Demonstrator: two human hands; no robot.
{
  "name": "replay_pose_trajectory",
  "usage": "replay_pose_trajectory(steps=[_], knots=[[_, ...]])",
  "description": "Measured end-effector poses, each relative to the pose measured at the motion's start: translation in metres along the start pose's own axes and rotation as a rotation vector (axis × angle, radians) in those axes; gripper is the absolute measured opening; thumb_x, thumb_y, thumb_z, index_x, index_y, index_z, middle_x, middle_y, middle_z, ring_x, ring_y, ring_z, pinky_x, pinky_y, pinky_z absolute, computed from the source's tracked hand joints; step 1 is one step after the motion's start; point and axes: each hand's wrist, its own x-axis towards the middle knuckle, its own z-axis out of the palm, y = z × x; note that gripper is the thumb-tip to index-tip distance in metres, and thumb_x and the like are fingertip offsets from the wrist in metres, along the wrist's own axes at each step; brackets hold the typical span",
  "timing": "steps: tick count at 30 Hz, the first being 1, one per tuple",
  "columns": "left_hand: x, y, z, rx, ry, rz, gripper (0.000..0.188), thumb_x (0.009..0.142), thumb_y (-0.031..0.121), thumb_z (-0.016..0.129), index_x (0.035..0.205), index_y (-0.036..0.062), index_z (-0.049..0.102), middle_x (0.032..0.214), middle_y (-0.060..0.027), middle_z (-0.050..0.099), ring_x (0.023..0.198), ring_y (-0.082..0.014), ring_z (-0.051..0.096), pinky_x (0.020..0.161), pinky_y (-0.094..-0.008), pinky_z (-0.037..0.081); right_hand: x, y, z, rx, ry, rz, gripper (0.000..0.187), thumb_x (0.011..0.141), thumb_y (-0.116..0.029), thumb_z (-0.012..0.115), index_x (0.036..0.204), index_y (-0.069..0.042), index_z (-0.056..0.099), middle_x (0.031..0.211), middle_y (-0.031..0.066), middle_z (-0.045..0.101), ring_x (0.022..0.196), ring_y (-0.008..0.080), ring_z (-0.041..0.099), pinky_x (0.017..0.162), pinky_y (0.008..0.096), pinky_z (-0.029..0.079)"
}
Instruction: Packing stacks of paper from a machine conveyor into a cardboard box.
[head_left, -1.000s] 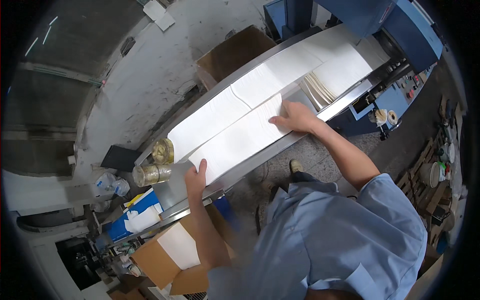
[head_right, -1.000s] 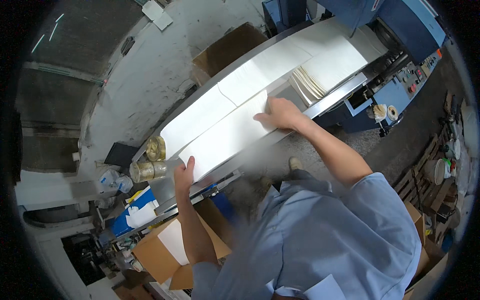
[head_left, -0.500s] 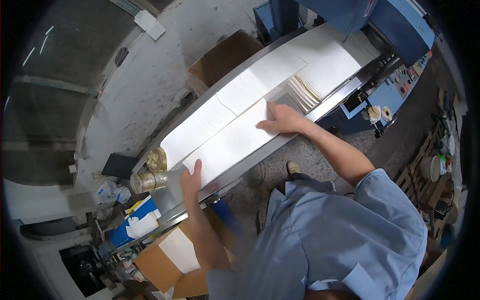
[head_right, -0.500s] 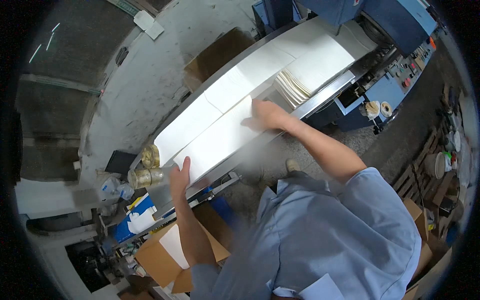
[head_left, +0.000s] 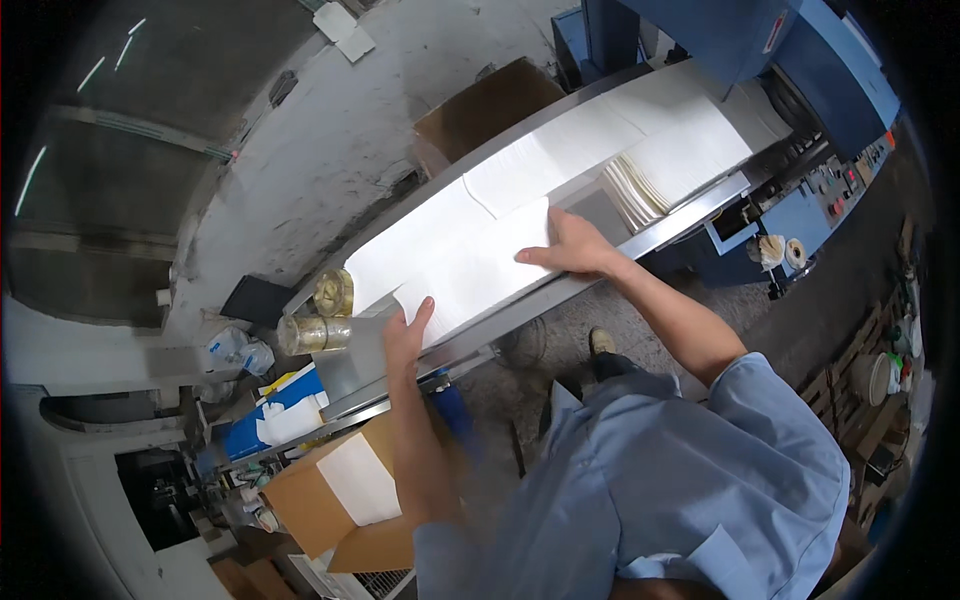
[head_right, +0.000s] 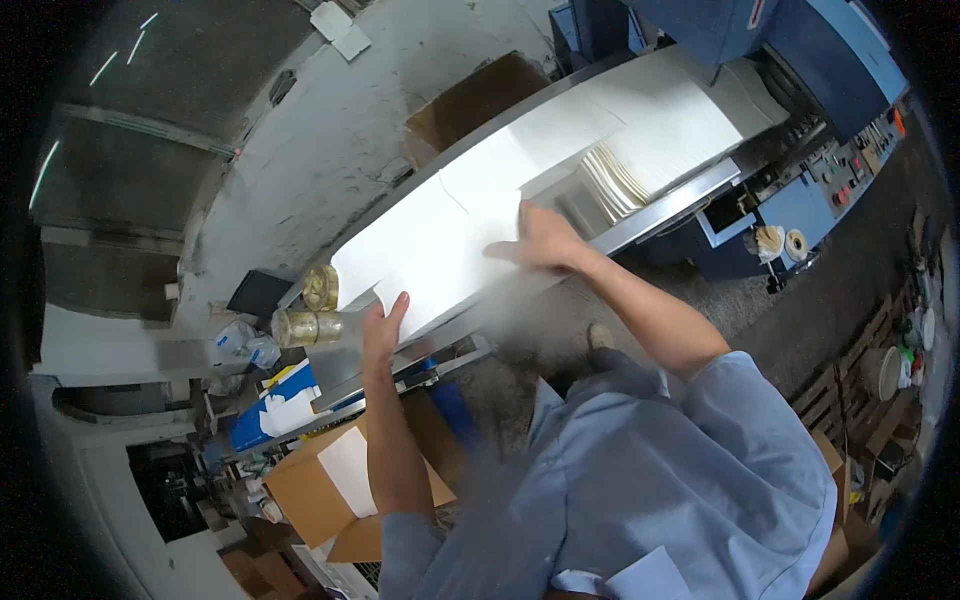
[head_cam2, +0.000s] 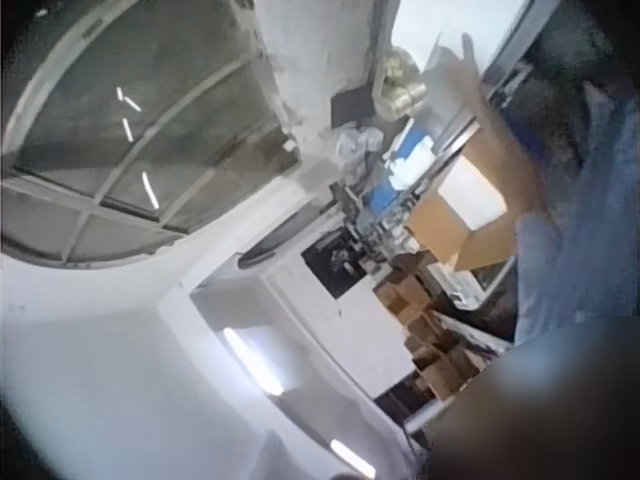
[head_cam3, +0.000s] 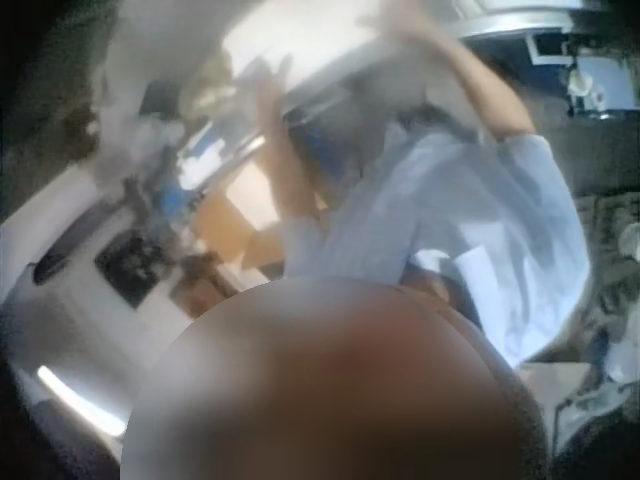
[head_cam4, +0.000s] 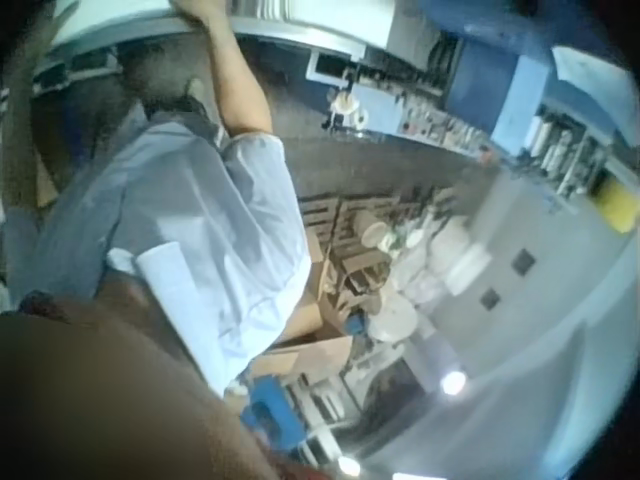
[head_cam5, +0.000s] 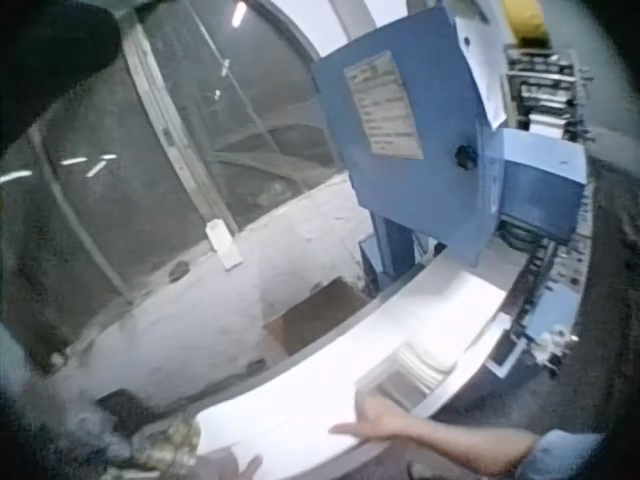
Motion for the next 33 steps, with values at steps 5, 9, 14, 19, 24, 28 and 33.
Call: replay_pose_trajectory(steps=[5,9,14,19,24,28,33], knots=[[-0.013,-0.005,-0.005,-0.131,0.052,0.06,0.045,0.085,0.031,0.077,0.11,-0.0059,0.068,0.105,-0.0147,0.072,0.097,-0.0211,0.066,0.085,-0.0347,0.05,-0.014,-0.009,0.007,-0.087,0.064,-0.044,0.091,0.078,-0.047,0.078,0.132,0.016,0.042,0.117,0.0337,0.062,0.108,0.0406,0.064,0.097,0.0431,0.05],[-0.057,0.018,-0.032,-0.177,0.164,0.087,0.044,0.085,0.023,0.078,0.115,-0.0051,0.064,0.108,-0.0142,0.07,0.1,-0.0218,0.065,0.089,-0.034,0.049,-0.035,-0.032,0.026,0.078,0.184,-0.254,0.09,0.079,-0.041,0.078,0.139,0.011,0.036,0.124,0.0355,0.058,0.113,0.0412,0.061,0.102,0.0444,0.047],[-0.121,-0.004,-0.071,-0.651,0.378,0.186,0.052,0.082,0.004,0.079,0.127,-0.0032,0.053,0.117,-0.0118,0.065,0.102,-0.0178,0.064,0.089,-0.0316,0.052,-0.051,-0.076,0.096,0.377,0.179,-0.407,0.08,0.077,-0.019,0.081,0.14,0.006,0.037,0.129,0.0197,0.055,0.122,0.027,0.053,0.106,0.0382,0.04],[-0.204,-0.07,-0.147,-0.631,0.607,0.1,0.058,0.082,0.01,0.078,0.131,-0.0039,0.049,0.116,-0.0146,0.064,0.106,-0.0207,0.062,0.091,-0.0338,0.049,-0.074,-0.153,0.196,0.332,0.006,-0.537,0.079,0.076,-0.014,0.08,0.14,0.001,0.037,0.128,0.0141,0.054,0.119,0.0227,0.053,0.105,0.0351,0.039],[-0.289,-0.191,-0.214,-0.719,0.867,0.033,0.057,0.083,0.008,0.075,0.132,-0.0013,0.048,0.118,-0.0119,0.063,0.106,-0.0207,0.062,0.091,-0.0333,0.05,-0.103,-0.24,0.331,0.237,-0.225,-0.611,0.082,0.077,-0.019,0.082,0.141,0.002,0.035,0.129,0.0145,0.054,0.122,0.0232,0.05,0.106,0.0363,0.038],[-0.347,-0.258,-0.254,-0.823,1.044,-0.067,0.054,0.085,0.007,0.074,0.132,-0.0011,0.049,0.119,-0.0102,0.062,0.105,-0.0194,0.061,0.092,-0.0337,0.05,-0.112,-0.287,0.434,0.176,-0.416,-0.678,0.084,0.077,-0.018,0.083,0.142,0.003,0.034,0.129,0.0156,0.055,0.122,0.024,0.052,0.105,0.0372,0.041],[-0.393,-0.344,-0.267,-0.871,1.287,-0.133,0.06,0.084,0.006,0.075,0.135,-0.0033,0.045,0.124,-0.0153,0.059,0.109,-0.0201,0.06,0.093,-0.0326,0.049,-0.116,-0.342,0.559,0.017,-0.651,-0.699,0.088,0.075,-0.021,0.086,0.142,0.002,0.035,0.133,0.0175,0.054,0.124,0.0247,0.051,0.107,0.0378,0.041]])
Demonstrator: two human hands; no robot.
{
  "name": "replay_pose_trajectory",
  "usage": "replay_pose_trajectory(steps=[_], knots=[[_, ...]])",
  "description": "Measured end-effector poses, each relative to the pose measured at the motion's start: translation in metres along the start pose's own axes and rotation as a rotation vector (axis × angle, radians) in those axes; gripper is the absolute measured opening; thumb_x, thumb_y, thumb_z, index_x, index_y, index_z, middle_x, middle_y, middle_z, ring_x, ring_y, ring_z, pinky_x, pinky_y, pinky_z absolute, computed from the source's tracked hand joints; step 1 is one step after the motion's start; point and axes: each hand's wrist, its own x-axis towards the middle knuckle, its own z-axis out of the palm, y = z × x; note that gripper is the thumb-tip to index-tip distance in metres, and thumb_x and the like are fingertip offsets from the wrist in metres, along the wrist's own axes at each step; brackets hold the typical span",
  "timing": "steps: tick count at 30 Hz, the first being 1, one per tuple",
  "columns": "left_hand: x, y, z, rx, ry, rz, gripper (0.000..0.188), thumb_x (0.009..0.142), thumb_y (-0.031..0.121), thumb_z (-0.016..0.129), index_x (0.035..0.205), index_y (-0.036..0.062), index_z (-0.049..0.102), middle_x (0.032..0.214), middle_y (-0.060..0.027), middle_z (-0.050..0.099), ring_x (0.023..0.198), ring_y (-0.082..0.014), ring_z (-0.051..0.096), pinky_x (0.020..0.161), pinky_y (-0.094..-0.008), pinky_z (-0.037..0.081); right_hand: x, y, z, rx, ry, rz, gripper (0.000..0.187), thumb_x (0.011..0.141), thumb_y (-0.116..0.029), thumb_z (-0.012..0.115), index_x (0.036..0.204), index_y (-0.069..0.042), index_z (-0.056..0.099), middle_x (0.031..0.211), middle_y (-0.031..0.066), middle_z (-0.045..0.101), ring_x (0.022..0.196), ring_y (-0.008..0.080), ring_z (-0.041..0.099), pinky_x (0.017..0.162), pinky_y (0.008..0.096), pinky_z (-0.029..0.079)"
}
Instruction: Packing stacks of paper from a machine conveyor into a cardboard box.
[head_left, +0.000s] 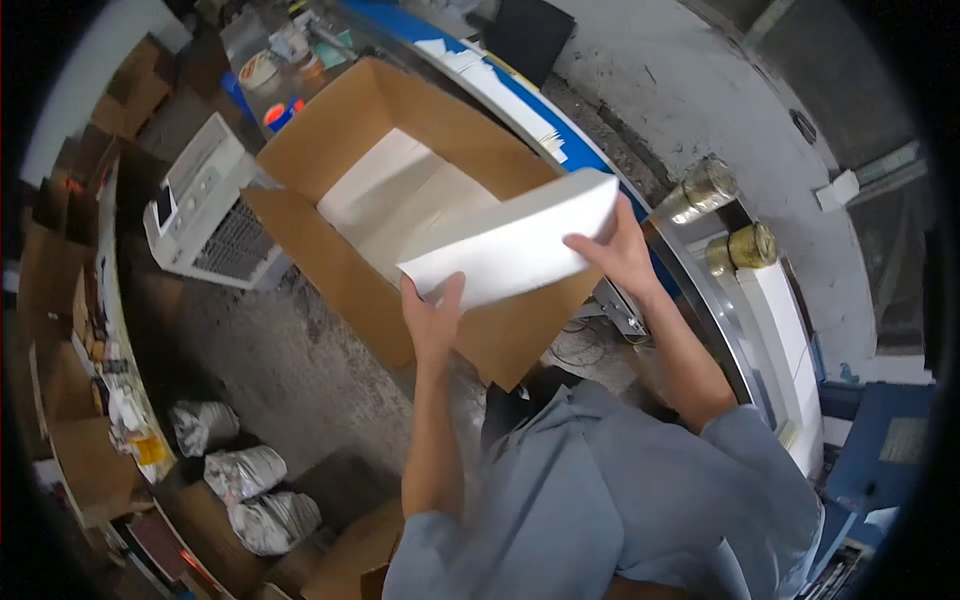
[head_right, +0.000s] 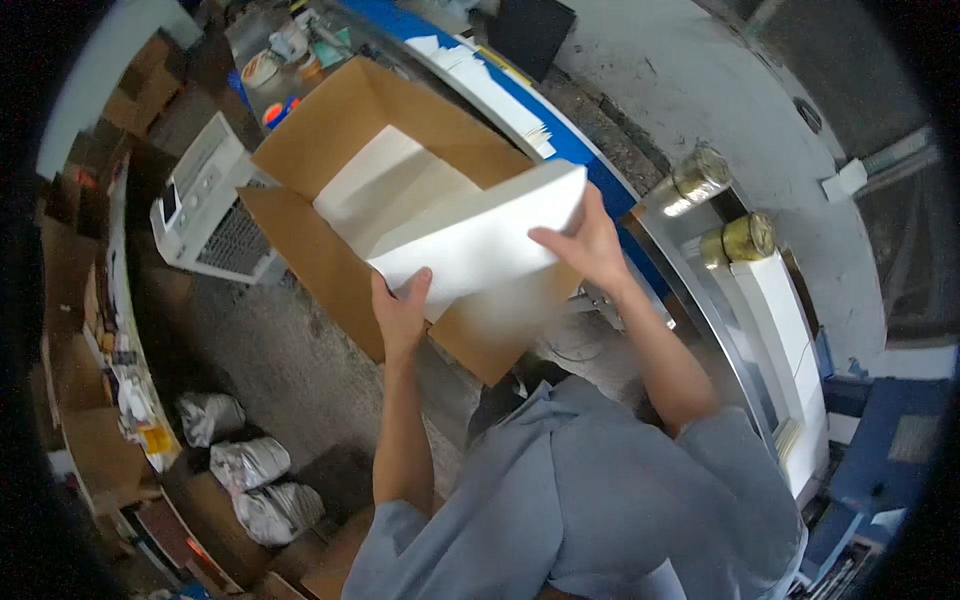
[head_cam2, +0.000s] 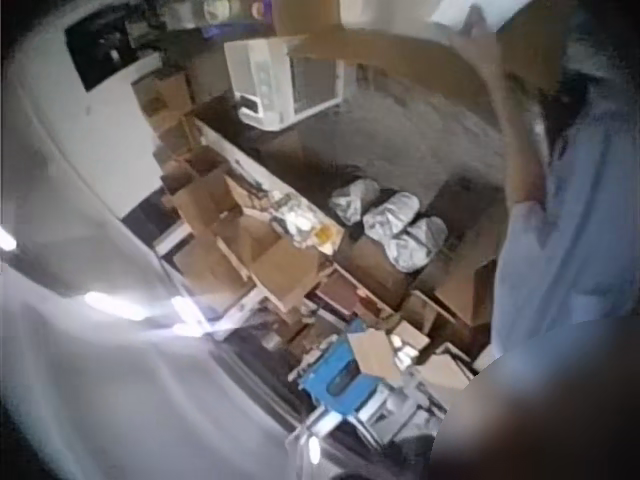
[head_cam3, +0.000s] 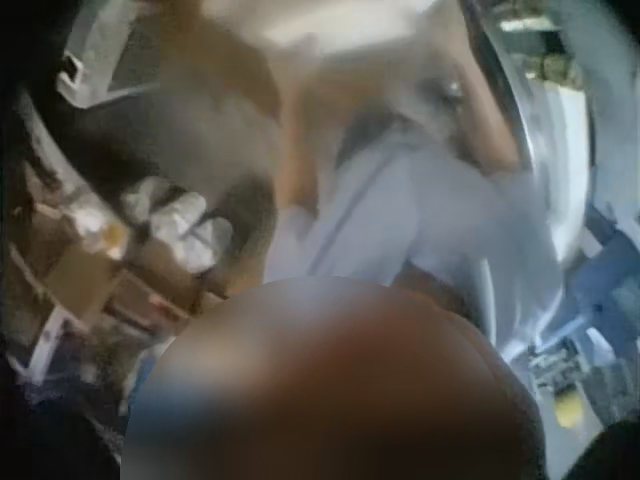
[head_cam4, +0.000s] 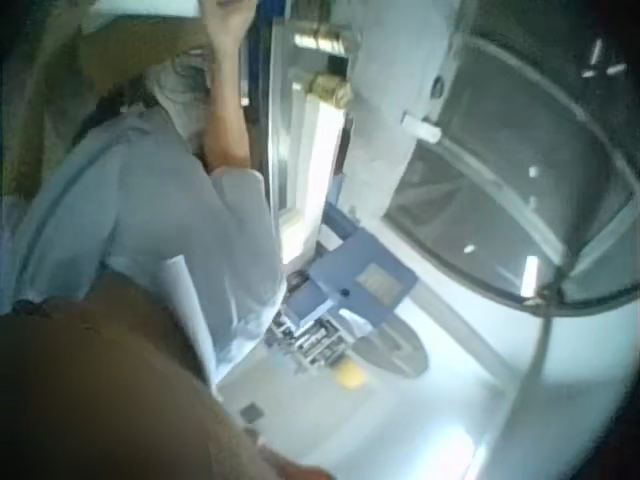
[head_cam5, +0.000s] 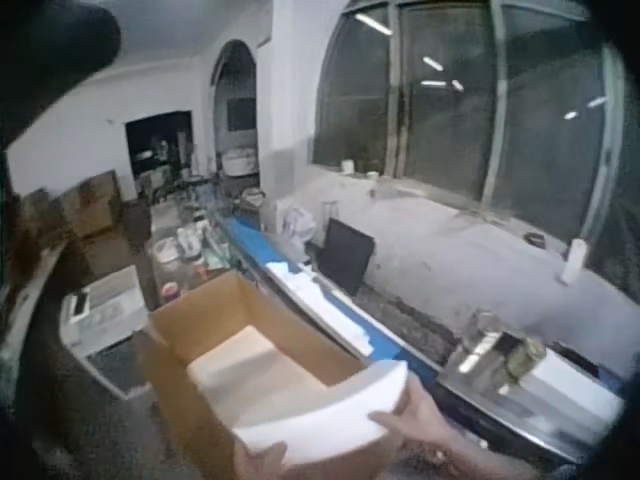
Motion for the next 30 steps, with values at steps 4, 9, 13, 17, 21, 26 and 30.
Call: replay_pose_trajectory(steps=[4,9,13,17,21,26,30], knots=[[0.037,-0.049,-0.025,0.1,0.157,-0.006,0.061,0.086,0.017,0.075,0.133,-0.0063,0.045,0.126,-0.0198,0.058,0.112,-0.0262,0.058,0.097,-0.037,0.046,0.093,0.027,0.053,0.03,-0.201,-0.062,0.082,0.073,-0.024,0.088,0.134,0.004,0.042,0.127,0.0154,0.056,0.12,0.0218,0.052,0.103,0.0358,0.042],[0.062,-0.123,-0.049,0.17,0.28,-0.112,0.063,0.086,0.021,0.075,0.133,-0.0077,0.045,0.126,-0.0234,0.059,0.115,-0.0303,0.058,0.099,-0.039,0.045,0.161,0.06,0.116,-0.293,-0.455,0.189,0.085,0.069,-0.03,0.088,0.131,0.007,0.044,0.122,0.0177,0.059,0.12,0.0232,0.054,0.104,0.0331,0.041],[0.072,-0.154,-0.038,0.298,0.335,-0.266,0.06,0.089,0.02,0.072,0.135,-0.0066,0.045,0.128,-0.0209,0.058,0.116,-0.0289,0.057,0.1,-0.0382,0.044,0.186,0.136,0.141,-0.306,-0.561,0.121,0.094,0.066,-0.031,0.088,0.138,0.006,0.04,0.132,0.0209,0.056,0.126,0.0314,0.052,0.109,0.0376,0.039],[0.063,-0.202,-0.046,0.201,0.393,-0.357,0.057,0.09,0.023,0.071,0.133,-0.0066,0.047,0.127,-0.0223,0.061,0.115,-0.0311,0.06,0.099,-0.0401,0.046,0.189,0.168,0.165,-0.226,-0.716,0.19,0.096,0.065,-0.031,0.089,0.14,0.004,0.039,0.134,0.0206,0.054,0.127,0.0315,0.051,0.109,0.0381,0.039],[0.058,-0.228,-0.035,0.351,0.412,-0.494,0.056,0.09,0.022,0.069,0.133,-0.0061,0.047,0.128,-0.0229,0.061,0.115,-0.0324,0.061,0.099,-0.0404,0.046,0.181,0.206,0.166,-0.203,-0.687,0.158,0.099,0.063,-0.029,0.089,0.142,0.003,0.038,0.138,0.0219,0.052,0.13,0.0339,0.049,0.11,0.0403,0.039],[0.054,-0.254,-0.033,0.387,0.368,-0.576,0.061,0.086,0.028,0.072,0.13,-0.0066,0.048,0.123,-0.026,0.062,0.113,-0.0373,0.061,0.099,-0.0427,0.046,0.181,0.229,0.174,-0.367,-0.646,0.243,0.102,0.063,-0.028,0.089,0.145,0.001,0.035,0.139,0.0223,0.051,0.13,0.0356,0.048,0.11,0.0405,0.039],[0.061,-0.254,-0.026,0.478,0.34,-0.642,0.065,0.082,0.029,0.075,0.128,-0.0093,0.048,0.121,-0.0281,0.062,0.112,-0.0399,0.061,0.099,-0.0444,0.046,0.18,0.241,0.177,-0.559,-0.615,0.307,0.112,0.064,-0.031,0.086,0.148,0.005,0.021,0.141,0.0291,0.045,0.129,0.04,0.049,0.109,0.0402,0.039]])
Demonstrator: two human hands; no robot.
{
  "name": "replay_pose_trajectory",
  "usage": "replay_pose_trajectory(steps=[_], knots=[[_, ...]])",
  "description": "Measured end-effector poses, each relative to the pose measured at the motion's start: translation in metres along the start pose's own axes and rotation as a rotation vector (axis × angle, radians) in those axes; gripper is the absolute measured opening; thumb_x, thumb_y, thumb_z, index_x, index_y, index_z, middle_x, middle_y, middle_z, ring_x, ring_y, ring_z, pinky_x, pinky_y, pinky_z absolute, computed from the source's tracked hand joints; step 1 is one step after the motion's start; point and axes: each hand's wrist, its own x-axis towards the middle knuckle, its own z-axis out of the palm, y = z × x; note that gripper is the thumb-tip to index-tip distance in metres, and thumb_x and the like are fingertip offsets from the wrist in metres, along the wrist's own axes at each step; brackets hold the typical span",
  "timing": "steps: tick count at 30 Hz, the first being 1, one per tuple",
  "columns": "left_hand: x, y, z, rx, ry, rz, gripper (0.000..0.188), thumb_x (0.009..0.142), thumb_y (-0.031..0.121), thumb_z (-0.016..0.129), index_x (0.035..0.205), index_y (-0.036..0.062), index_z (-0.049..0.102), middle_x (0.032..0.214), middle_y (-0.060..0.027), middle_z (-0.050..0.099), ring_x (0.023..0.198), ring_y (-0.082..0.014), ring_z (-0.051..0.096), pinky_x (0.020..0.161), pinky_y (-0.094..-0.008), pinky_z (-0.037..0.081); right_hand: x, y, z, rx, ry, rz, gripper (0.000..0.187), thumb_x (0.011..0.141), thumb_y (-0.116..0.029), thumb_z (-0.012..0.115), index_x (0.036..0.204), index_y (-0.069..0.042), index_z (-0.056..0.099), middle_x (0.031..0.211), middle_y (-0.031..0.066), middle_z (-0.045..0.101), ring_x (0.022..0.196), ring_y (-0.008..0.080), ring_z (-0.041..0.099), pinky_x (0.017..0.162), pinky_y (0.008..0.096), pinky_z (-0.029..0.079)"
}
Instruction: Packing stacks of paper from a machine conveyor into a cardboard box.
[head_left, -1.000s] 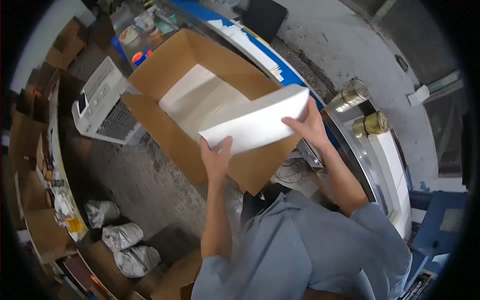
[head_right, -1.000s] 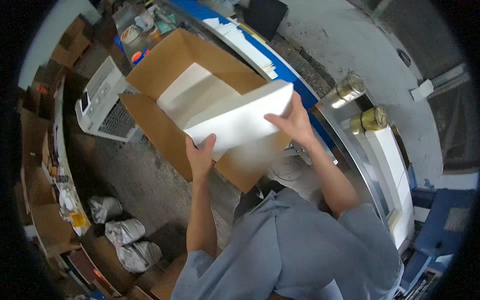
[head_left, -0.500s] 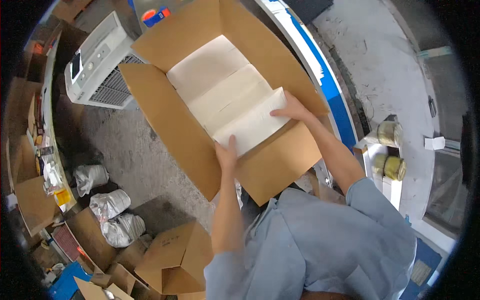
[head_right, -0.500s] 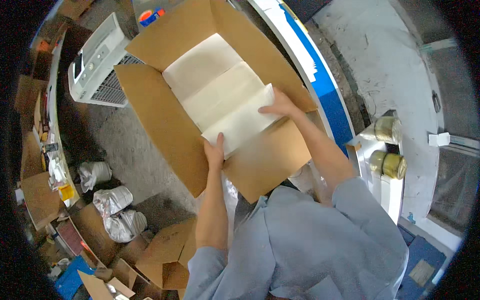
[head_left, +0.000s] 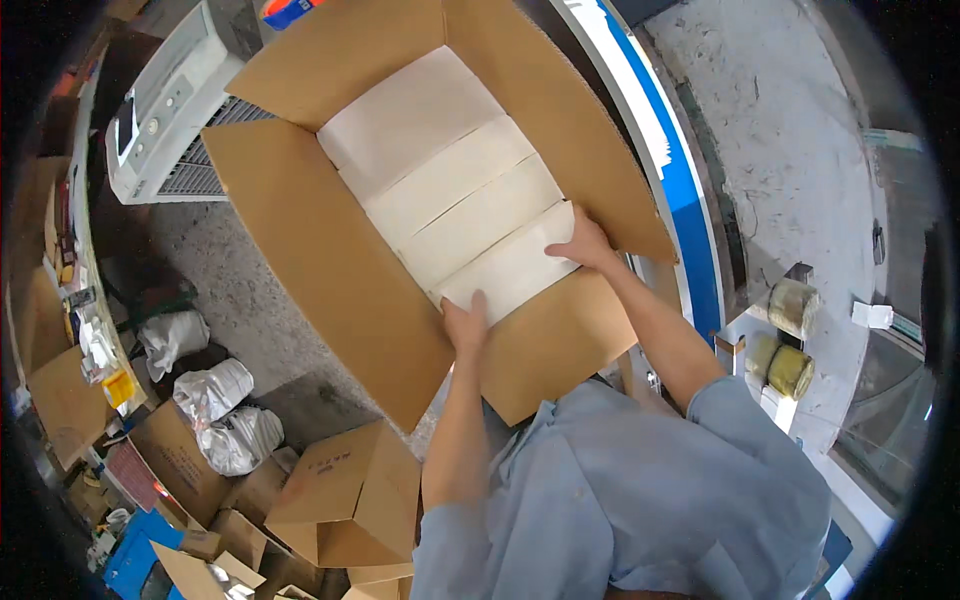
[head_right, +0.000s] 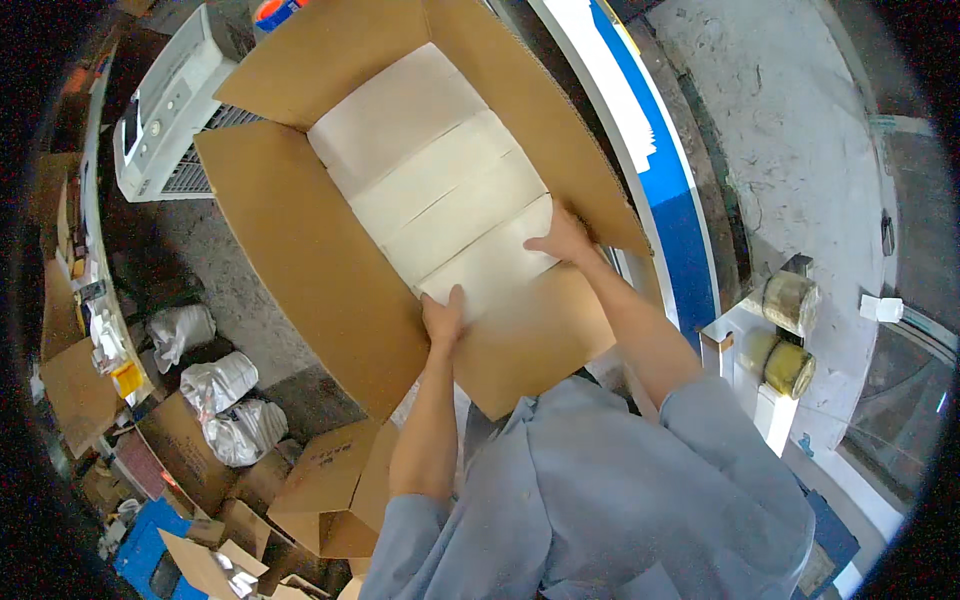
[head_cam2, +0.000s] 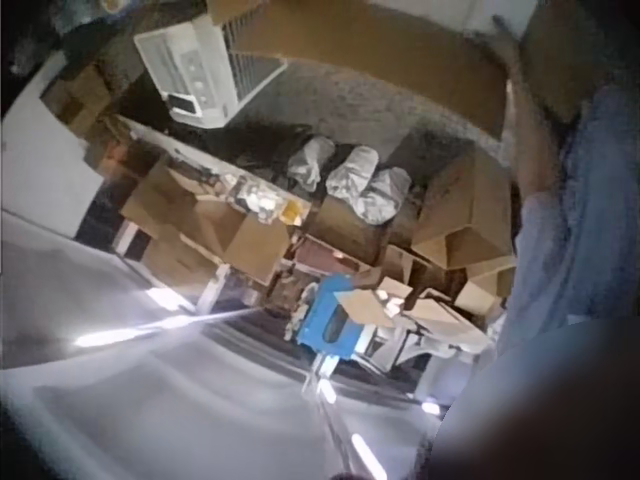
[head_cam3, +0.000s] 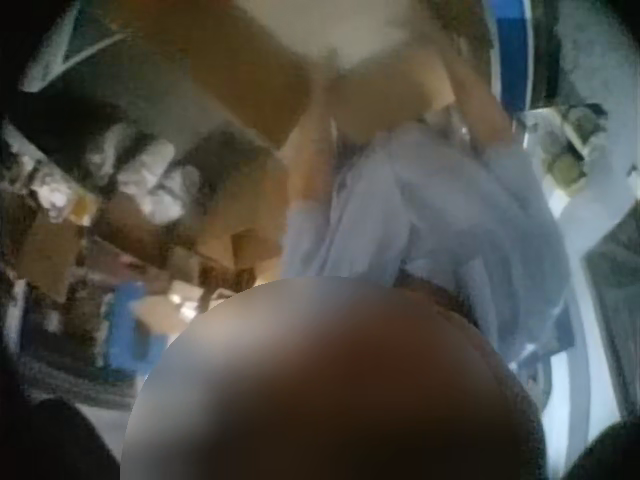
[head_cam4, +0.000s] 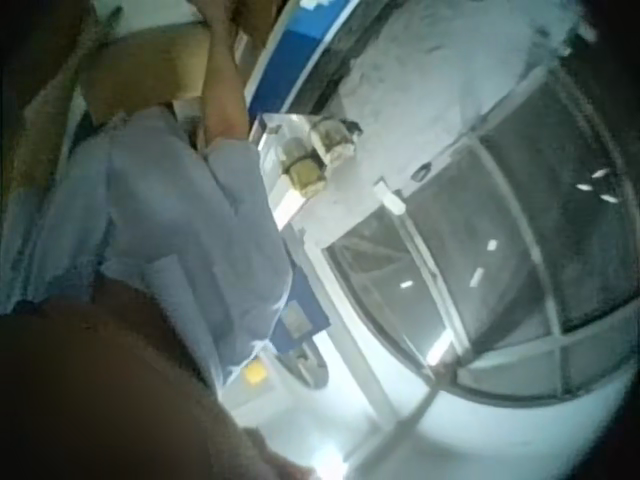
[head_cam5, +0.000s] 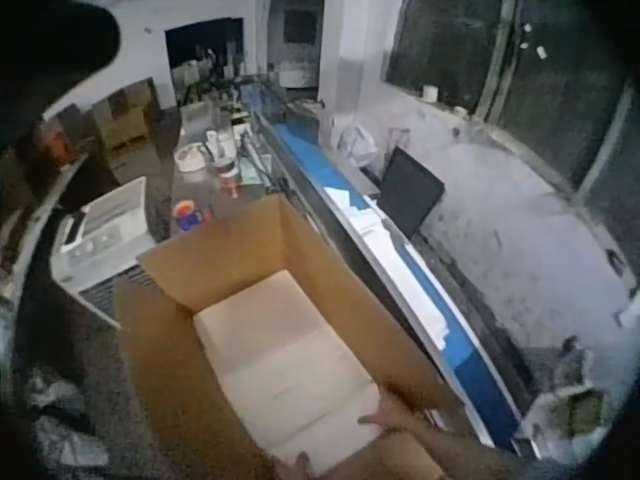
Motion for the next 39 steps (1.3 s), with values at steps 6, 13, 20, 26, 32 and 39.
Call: replay_pose_trajectory(steps=[6,13,20,26,32,39], knots=[[-0.004,0.017,0.017,0.264,0.022,-0.165,0.075,0.082,0.025,0.071,0.135,-0.0143,0.036,0.132,-0.0307,0.052,0.123,-0.0415,0.051,0.104,-0.0464,0.042,-0.006,-0.015,0.022,-0.157,-0.053,0.221,0.106,0.069,-0.031,0.082,0.148,0.004,0.019,0.136,0.0282,0.051,0.124,0.0418,0.053,0.106,0.0435,0.044],[-0.013,0.014,-0.003,0.144,0.087,-0.089,0.084,0.084,0.034,0.067,0.141,-0.0146,0.027,0.137,-0.0336,0.046,0.128,-0.044,0.046,0.109,-0.0469,0.038,-0.019,-0.004,0.015,-0.198,0.067,0.166,0.114,0.074,-0.03,0.078,0.151,0.008,0.005,0.15,0.0341,0.03,0.138,0.0409,0.038,0.113,0.046,0.036],[-0.023,0.002,-0.023,0.362,-0.068,-0.105,0.082,0.085,0.041,0.066,0.142,-0.0113,0.038,0.14,-0.0333,0.047,0.13,-0.0429,0.048,0.109,-0.0443,0.039,-0.033,-0.017,0.008,-0.31,-0.066,0.095,0.094,0.076,-0.035,0.078,0.144,0.008,0.029,0.143,0.0286,0.043,0.134,0.0399,0.043,0.11,0.0478,0.039],[-0.06,0.042,-0.048,0.463,-0.208,-0.066,0.066,0.089,0.04,0.061,0.135,-0.0056,0.052,0.123,-0.0304,0.062,0.116,-0.0456,0.058,0.1,-0.0471,0.046,-0.037,-0.028,0.002,-0.344,-0.11,0.049,0.078,0.079,-0.034,0.078,0.134,0.007,0.041,0.143,0.0283,0.043,0.134,0.0422,0.042,0.109,0.0475,0.04],[-0.111,0.038,-0.067,0.26,-0.24,0.147,0.05,0.093,0.032,0.058,0.133,0.0025,0.055,0.117,-0.0279,0.064,0.108,-0.0424,0.063,0.091,-0.047,0.051,0.003,-0.014,0.01,-0.503,0.008,-0.195,0.083,0.081,-0.031,0.075,0.143,0.006,0.033,0.149,0.0287,0.035,0.141,0.0389,0.033,0.117,0.0432,0.031],[-0.159,0.008,-0.109,0.199,-0.199,0.261,0.05,0.094,0.038,0.06,0.129,0.0033,0.058,0.109,-0.0227,0.068,0.101,-0.0379,0.067,0.088,-0.0442,0.052,-0.047,-0.02,0.03,-0.558,-0.043,0.037,0.067,0.086,-0.033,0.069,0.132,0.007,0.042,0.141,0.0297,0.044,0.135,0.0419,0.04,0.108,0.0449,0.041]])
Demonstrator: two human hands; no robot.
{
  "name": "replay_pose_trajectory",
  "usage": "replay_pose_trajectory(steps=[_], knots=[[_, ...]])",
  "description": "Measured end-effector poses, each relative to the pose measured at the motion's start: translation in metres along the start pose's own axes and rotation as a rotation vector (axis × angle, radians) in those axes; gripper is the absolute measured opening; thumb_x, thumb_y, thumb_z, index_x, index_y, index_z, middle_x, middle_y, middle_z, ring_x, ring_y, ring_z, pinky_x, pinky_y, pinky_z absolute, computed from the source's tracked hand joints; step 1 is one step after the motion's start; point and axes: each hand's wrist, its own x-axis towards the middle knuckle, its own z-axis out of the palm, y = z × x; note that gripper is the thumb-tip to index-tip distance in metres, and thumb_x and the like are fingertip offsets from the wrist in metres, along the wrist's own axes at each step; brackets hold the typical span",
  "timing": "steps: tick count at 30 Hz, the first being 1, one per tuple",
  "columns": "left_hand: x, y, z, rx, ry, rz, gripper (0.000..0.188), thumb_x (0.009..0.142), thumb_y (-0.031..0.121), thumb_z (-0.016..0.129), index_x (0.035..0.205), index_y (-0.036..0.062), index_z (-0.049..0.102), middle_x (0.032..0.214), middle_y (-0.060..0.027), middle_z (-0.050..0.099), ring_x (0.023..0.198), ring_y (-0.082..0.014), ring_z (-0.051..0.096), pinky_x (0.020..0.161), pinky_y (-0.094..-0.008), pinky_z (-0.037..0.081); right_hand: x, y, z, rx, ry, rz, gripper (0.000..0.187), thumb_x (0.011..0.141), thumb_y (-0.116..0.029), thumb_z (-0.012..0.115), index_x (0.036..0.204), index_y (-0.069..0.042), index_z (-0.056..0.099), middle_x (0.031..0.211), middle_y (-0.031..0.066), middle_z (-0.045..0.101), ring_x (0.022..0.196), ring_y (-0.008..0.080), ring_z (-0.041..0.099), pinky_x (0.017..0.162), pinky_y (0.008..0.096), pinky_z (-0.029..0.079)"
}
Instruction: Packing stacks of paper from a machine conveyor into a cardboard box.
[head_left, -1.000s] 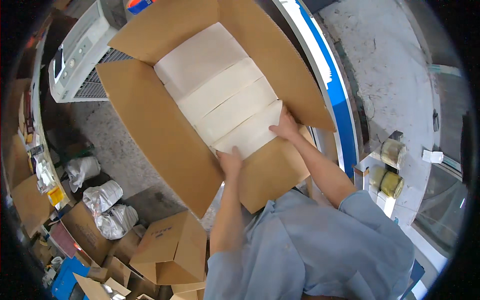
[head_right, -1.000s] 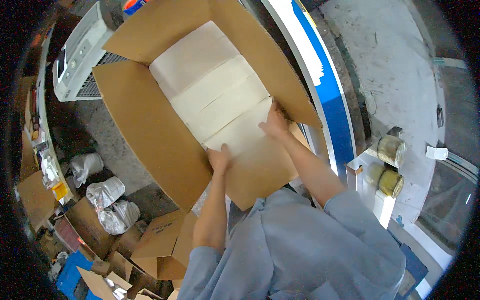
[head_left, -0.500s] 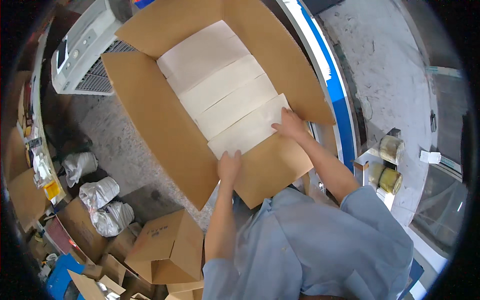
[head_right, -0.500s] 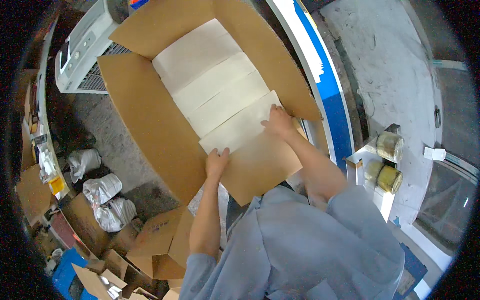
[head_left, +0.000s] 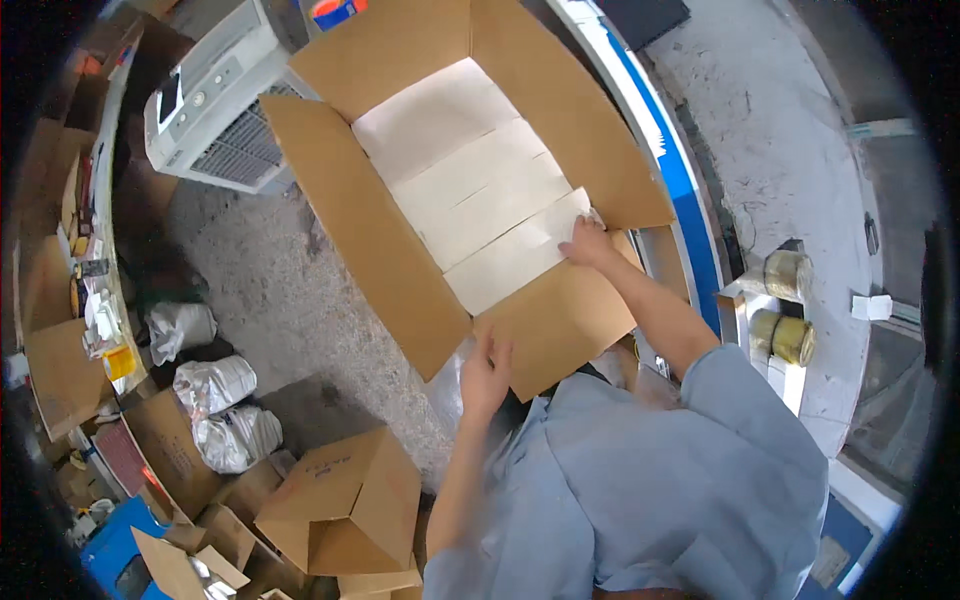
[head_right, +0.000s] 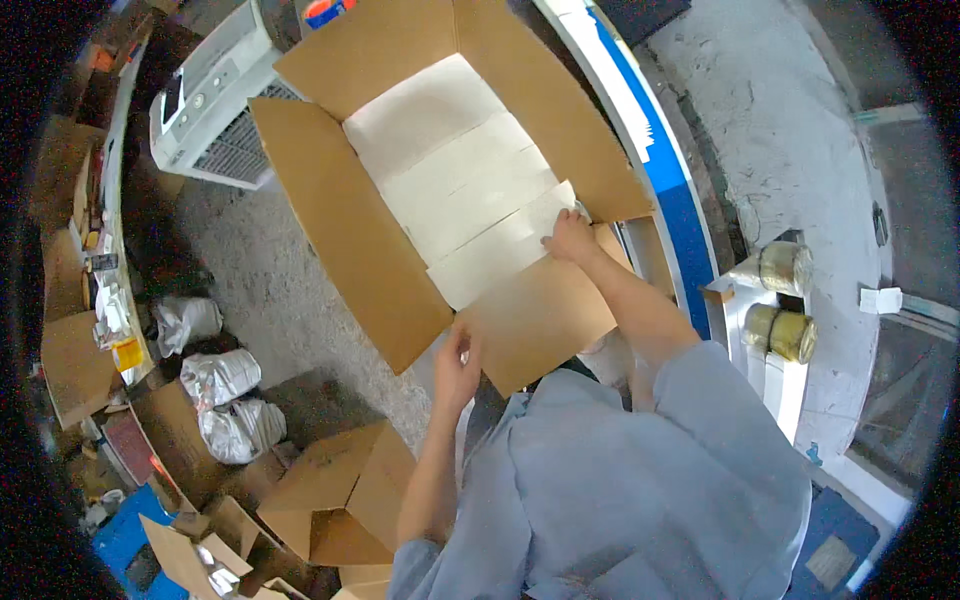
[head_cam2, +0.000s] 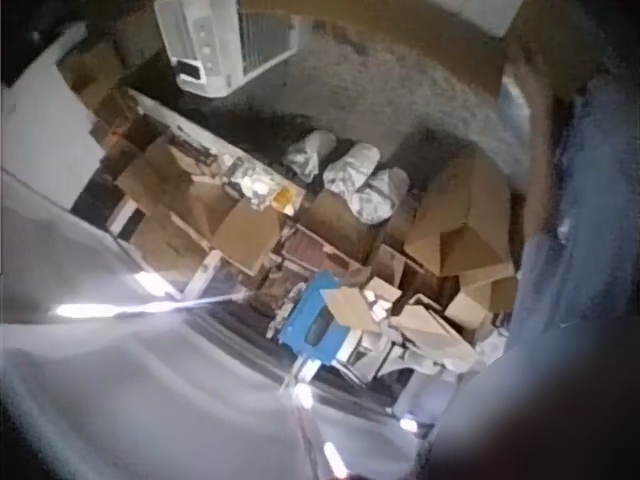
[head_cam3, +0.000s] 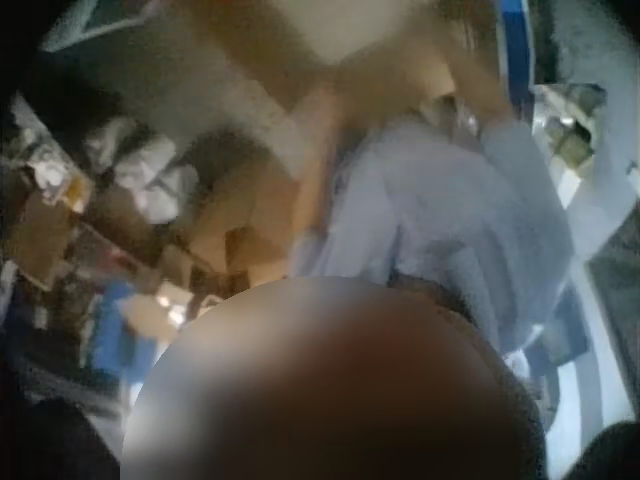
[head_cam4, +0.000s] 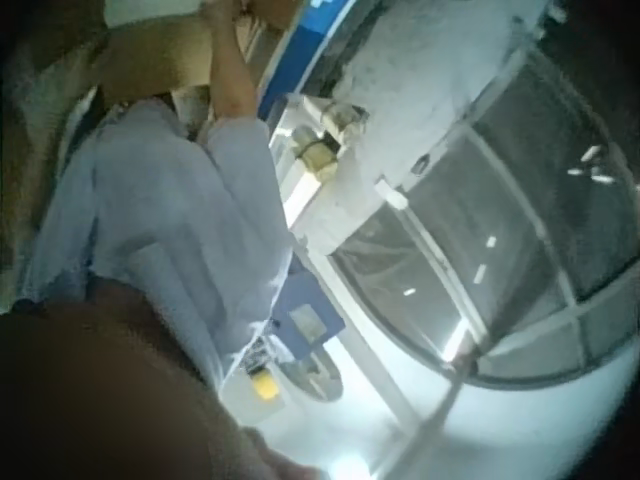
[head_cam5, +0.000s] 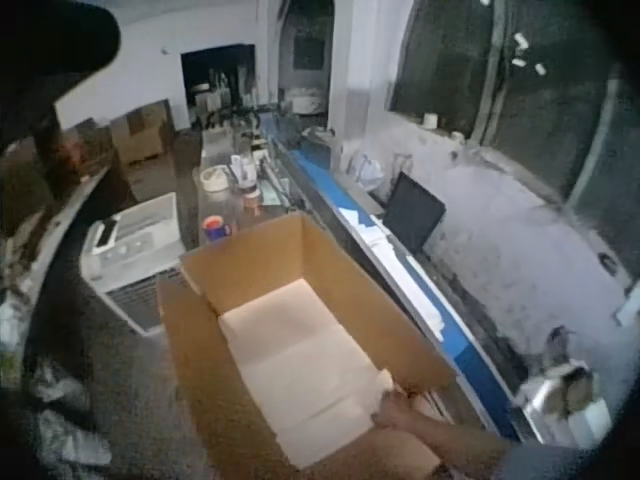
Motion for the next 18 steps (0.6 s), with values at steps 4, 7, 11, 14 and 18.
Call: replay_pose_trajectory(steps=[4,7,11,14,18], knots=[[-0.019,-0.014,-0.002,-0.127,-0.088,0.058,0.049,0.095,0.032,0.063,0.131,0.0001,0.056,0.108,-0.019,0.069,0.099,-0.0295,0.068,0.086,-0.0389,0.053,-0.051,0.013,-0.018,0.354,0.167,-0.175,0.072,0.079,-0.036,0.073,0.131,0.007,0.048,0.123,0.0272,0.06,0.114,0.04,0.059,0.099,0.0453,0.048],[-0.041,0.005,-0.003,-0.416,-0.205,0.038,0.044,0.097,0.021,0.062,0.131,-0.007,0.054,0.114,-0.015,0.068,0.103,-0.0256,0.066,0.087,-0.0365,0.052,-0.083,0.039,0.064,0.488,0.443,-0.474,0.058,0.084,-0.032,0.068,0.133,-0.003,0.052,0.125,0.0215,0.06,0.111,0.0374,0.06,0.098,0.0453,0.048],[-0.042,0.021,0.028,-0.199,-0.461,0.253,0.047,0.099,0.023,0.06,0.132,-0.0093,0.051,0.119,-0.0151,0.064,0.108,-0.0257,0.063,0.092,-0.0349,0.05,-0.202,0.029,0.044,0.54,0.057,-0.38,0.051,0.087,-0.039,0.064,0.123,-0.003,0.058,0.117,0.0216,0.062,0.097,0.0393,0.063,0.081,0.0485,0.05],[-0.056,0.065,0.064,-0.071,-0.659,0.329,0.048,0.099,0.024,0.061,0.133,-0.007,0.05,0.121,-0.0156,0.063,0.112,-0.0247,0.06,0.097,-0.0335,0.047,-0.305,0.066,0.045,0.614,0.481,-0.328,0.057,0.088,-0.041,0.065,0.13,-0.005,0.056,0.112,0.0238,0.065,0.101,0.0418,0.062,0.083,0.0485,0.051],[-0.098,0.133,0.115,0.11,-0.949,0.411,0.044,0.1,0.024,0.06,0.134,-0.0036,0.052,0.12,-0.0138,0.063,0.109,-0.021,0.061,0.094,-0.0319,0.049,-0.401,0.107,0.094,0.842,0.402,0.059,0.059,0.089,-0.042,0.064,0.134,-0.005,0.054,0.105,0.025,0.067,0.098,0.0438,0.063,0.084,0.0505,0.05]])
